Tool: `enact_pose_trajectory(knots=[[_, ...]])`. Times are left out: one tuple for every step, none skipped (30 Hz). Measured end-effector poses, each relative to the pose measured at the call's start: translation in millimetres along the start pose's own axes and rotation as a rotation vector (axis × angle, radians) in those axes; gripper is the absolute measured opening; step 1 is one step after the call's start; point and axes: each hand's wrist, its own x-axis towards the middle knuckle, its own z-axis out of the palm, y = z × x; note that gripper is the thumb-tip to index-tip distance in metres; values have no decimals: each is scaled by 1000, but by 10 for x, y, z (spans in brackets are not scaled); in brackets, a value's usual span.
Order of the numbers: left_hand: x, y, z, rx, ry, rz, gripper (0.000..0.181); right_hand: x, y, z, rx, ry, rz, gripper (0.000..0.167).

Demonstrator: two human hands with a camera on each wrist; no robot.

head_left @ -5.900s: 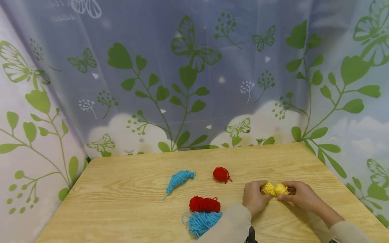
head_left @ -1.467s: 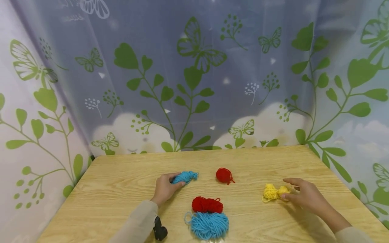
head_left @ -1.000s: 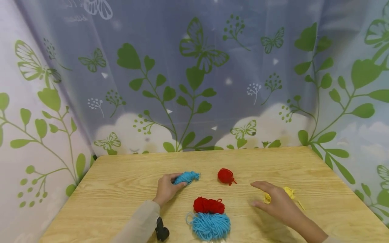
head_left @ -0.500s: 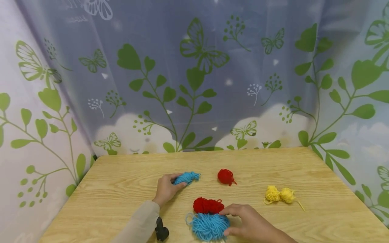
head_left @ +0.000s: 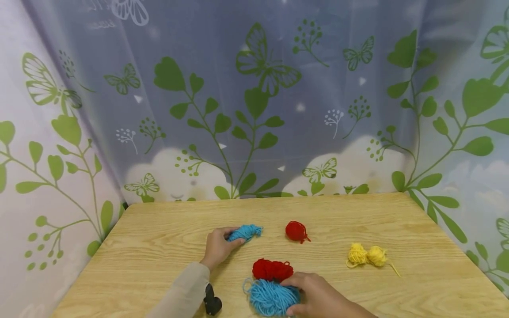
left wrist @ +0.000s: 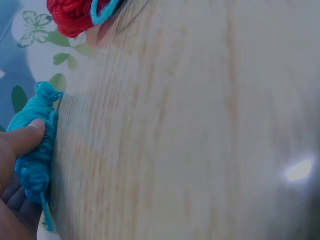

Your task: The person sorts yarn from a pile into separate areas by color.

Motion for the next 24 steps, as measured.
enact_pose_trajectory(knots=[[-1,0,0,1,0,3,34,2,-1,8,3,-1,7,51],[-2,-2,0,2,0,4,34,5,-2,15,7,1,12,51],[-1,-2,1,5,1,6,34,8,-7,21,10,3,17,52],[0,-5,2,5,1,6,34,12,-13,25,11,6,18,53],[1,-8,4,7,1,7,34,16,-19,30,10,9,20,54],[2,-11,5,7,1,6,34,20,-27,35,9,11,22,55],[3,-15,7,8,2,6,34,24,-35,41,7,13,21,57],[4,-19,8,9,3,4,34,31,-42,49,7,14,19,58],[6,-22,10,8,3,2,34,37,-47,55,4,13,15,59],[6,-27,12,8,4,1,34,42,-49,61,2,10,10,59],[7,-30,13,8,4,0,34,45,-49,66,4,6,10,59],[7,-32,15,7,4,1,34,49,-49,71,8,1,9,57],[8,-33,15,6,4,1,34,53,-45,75,7,-1,5,55],[9,-35,16,6,3,3,34,57,-41,78,6,-3,4,52],[10,-35,16,5,3,5,34,58,-37,79,2,-3,2,50],[9,-35,16,6,2,8,34,60,-34,80,2,-4,4,48],[8,-35,15,7,3,10,34,62,-31,79,1,-3,5,46],[7,-35,15,9,3,13,34,66,-27,81,-4,-3,4,44],[6,-35,15,13,4,16,34,69,-24,80,-9,-3,3,43],[7,-35,15,17,6,20,34,71,-23,77,-11,-3,3,42],[9,-34,16,21,7,23,34,74,-20,77,-12,-4,6,41],[11,-33,17,25,8,25,34,79,-19,76,-8,-5,11,41],[13,-31,18,28,9,28,34,83,-18,76,-7,-5,14,40],[18,-29,19,31,10,28,33,88,-16,77,-7,-4,17,38]])
